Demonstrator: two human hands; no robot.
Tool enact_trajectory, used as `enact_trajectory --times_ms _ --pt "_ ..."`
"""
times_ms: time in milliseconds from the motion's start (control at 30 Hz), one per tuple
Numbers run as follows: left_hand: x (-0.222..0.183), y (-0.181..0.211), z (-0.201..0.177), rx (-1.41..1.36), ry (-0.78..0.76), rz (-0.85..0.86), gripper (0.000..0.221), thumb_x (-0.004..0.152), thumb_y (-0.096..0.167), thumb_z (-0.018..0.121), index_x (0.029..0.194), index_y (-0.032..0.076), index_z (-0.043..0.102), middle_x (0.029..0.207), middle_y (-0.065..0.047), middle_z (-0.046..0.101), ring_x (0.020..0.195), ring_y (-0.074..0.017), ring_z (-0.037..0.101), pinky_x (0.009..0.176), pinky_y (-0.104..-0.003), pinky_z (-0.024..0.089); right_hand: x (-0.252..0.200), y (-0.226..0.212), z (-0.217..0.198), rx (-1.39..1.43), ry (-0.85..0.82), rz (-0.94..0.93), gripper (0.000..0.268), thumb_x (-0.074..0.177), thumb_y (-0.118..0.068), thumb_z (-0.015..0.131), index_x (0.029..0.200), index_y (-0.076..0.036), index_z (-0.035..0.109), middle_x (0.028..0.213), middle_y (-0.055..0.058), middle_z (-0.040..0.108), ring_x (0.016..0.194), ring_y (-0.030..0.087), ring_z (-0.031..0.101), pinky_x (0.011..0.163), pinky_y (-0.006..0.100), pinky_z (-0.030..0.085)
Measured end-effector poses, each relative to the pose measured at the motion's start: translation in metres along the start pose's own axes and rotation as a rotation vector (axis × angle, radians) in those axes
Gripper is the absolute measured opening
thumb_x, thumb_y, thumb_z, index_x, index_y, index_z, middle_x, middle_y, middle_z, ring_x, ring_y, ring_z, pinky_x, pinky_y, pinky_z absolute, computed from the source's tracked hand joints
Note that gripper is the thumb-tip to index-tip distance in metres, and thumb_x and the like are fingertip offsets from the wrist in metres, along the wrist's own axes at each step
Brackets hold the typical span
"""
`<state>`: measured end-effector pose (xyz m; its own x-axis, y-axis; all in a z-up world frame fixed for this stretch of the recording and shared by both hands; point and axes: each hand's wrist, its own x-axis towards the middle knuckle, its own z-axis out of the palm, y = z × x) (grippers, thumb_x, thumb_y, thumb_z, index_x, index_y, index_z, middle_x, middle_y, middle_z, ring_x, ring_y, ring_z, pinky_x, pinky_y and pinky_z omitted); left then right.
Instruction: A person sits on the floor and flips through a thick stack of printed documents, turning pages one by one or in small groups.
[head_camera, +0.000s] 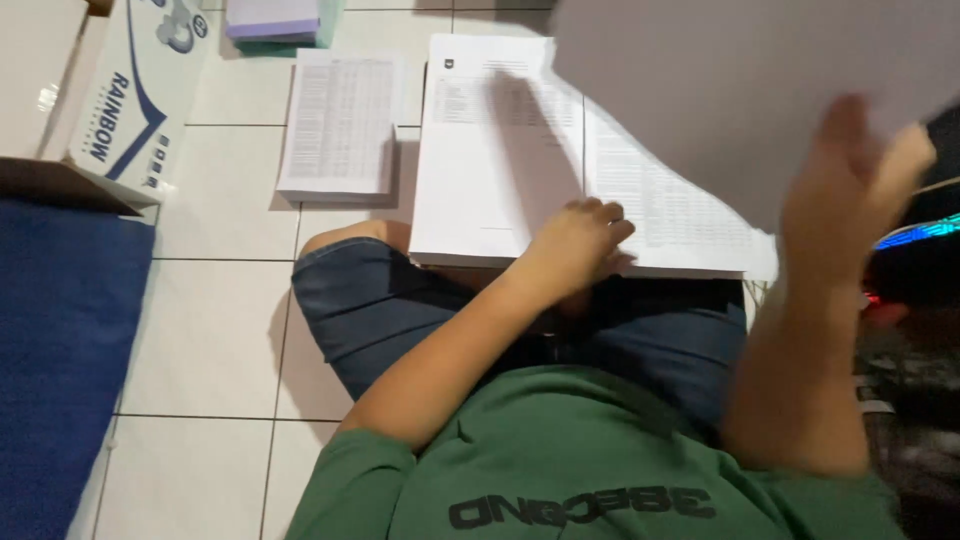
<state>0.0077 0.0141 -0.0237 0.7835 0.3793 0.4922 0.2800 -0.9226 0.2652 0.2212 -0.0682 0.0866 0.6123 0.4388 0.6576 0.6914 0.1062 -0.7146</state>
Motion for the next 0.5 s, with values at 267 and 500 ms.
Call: enact_trajectory --times_ms 267,500 --pt "0.008 0.006 0.003 0.028 -0.343 -0.156 0.032 0.092 0.044 0.069 0.086 0.013 0.077 0.082 -0.008 0.070 0.072 -0.0343 0.068 0.061 -0.047 0.051 -0.033 0.030 -0.018 -0.422 -0.776 -0.517 0.049 0.096 0.001 0.059 0.143 -0.011 0.065 0.142 0.012 0.068 0.124 0.029 0.068 0.102 0.036 0.050" --pt "0.000 0.007 -0.010 0.128 0.257 0.123 0.015 0.082 0.016 0.066 0.067 0.019 0.065 0.068 0.001 0.059 0.072 -0.0259 0.059 0.067 -0.042 0.045 -0.069 0.060 -0.015 -0.290 -1.135 -0.416 0.084 0.074 0.003 0.055 0.155 -0.010 0.043 0.161 0.017 0.044 0.142 0.034 0.048 0.112 0.041 0.042"
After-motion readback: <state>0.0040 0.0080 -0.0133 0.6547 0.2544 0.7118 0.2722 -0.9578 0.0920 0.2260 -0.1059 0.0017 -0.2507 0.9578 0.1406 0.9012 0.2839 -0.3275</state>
